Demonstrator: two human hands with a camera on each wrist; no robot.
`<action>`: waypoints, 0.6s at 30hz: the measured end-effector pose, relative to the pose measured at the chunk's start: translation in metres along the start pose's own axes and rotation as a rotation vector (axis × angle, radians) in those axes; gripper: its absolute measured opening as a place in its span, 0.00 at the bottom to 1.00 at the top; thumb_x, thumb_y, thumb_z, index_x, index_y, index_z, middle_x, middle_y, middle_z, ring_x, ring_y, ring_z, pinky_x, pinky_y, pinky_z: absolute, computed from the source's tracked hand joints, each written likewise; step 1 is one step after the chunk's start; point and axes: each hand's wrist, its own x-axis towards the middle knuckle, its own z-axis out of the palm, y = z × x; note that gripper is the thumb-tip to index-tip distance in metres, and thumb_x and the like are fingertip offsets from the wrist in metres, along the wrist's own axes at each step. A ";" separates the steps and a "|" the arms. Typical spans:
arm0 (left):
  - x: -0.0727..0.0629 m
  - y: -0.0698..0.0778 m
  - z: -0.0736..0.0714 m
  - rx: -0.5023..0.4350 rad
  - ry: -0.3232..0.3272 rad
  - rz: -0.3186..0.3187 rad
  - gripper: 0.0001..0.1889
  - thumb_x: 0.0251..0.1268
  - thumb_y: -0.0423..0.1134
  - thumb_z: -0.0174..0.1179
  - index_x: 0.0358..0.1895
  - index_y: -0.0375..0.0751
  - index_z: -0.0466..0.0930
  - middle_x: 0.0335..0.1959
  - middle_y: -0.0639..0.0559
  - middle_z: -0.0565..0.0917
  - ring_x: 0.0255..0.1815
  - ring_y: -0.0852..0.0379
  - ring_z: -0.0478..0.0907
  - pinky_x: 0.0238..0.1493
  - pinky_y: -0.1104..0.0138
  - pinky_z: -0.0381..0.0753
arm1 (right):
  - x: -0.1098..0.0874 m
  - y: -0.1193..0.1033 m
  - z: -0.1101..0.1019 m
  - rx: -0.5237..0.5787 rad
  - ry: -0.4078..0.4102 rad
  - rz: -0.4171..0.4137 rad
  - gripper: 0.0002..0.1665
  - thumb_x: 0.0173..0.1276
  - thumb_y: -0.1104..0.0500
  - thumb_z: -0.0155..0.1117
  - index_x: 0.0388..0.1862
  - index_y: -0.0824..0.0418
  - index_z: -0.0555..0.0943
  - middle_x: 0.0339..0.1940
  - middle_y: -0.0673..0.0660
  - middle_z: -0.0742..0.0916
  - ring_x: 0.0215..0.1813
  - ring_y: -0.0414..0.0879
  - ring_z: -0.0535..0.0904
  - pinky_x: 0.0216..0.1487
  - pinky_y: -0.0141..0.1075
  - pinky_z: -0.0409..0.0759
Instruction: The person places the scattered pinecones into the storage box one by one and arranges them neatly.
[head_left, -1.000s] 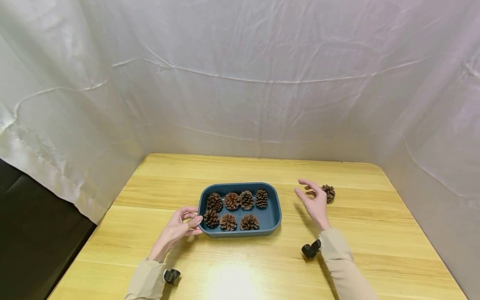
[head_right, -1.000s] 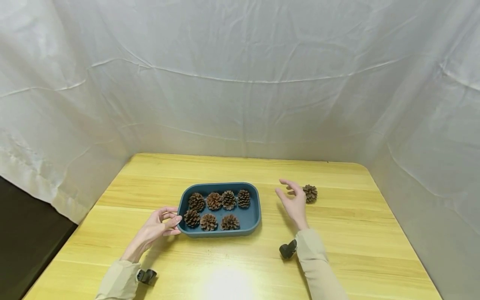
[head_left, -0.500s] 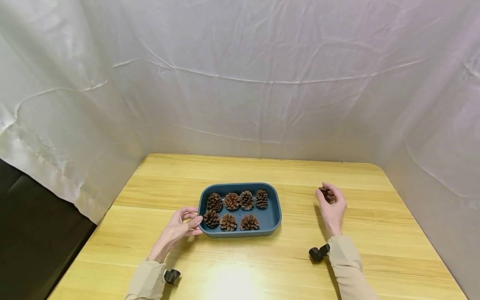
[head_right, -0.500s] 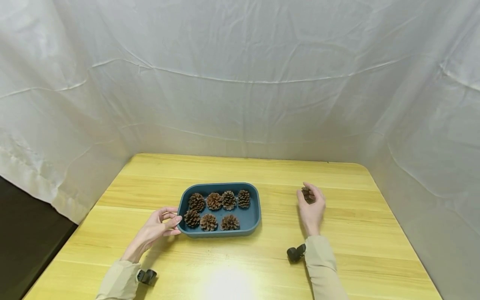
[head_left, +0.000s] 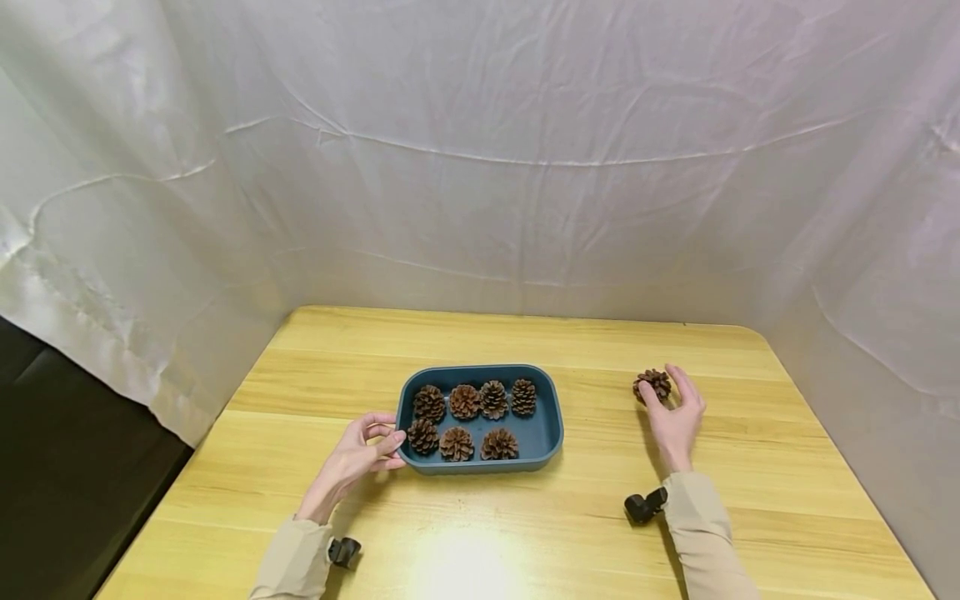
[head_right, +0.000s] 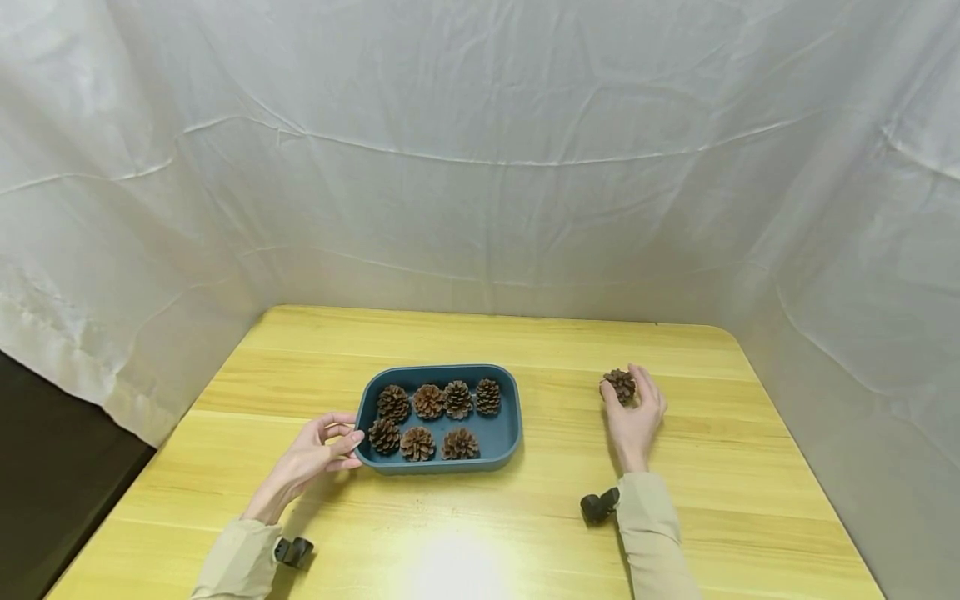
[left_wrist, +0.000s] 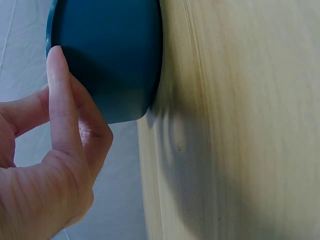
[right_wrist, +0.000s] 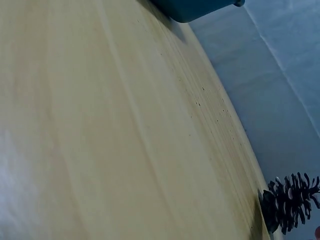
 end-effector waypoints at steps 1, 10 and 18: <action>0.000 0.000 0.000 0.000 0.000 0.000 0.26 0.73 0.27 0.56 0.66 0.18 0.58 0.39 0.49 0.76 0.29 0.61 0.83 0.40 0.69 0.92 | 0.001 0.001 0.000 0.004 -0.006 0.005 0.37 0.70 0.55 0.68 0.75 0.58 0.68 0.81 0.57 0.63 0.81 0.57 0.54 0.83 0.55 0.62; 0.000 0.001 0.000 -0.002 0.000 0.001 0.26 0.72 0.27 0.56 0.65 0.17 0.58 0.39 0.50 0.76 0.29 0.61 0.82 0.38 0.70 0.92 | 0.005 0.006 -0.002 0.081 -0.072 0.015 0.40 0.71 0.58 0.67 0.78 0.60 0.63 0.84 0.57 0.58 0.84 0.55 0.49 0.86 0.51 0.56; 0.000 0.001 0.000 0.002 0.002 0.000 0.26 0.73 0.27 0.56 0.66 0.18 0.58 0.39 0.49 0.76 0.29 0.61 0.82 0.39 0.70 0.92 | 0.006 0.010 -0.003 0.061 -0.105 0.007 0.41 0.71 0.58 0.67 0.79 0.60 0.63 0.84 0.59 0.58 0.84 0.56 0.50 0.86 0.51 0.56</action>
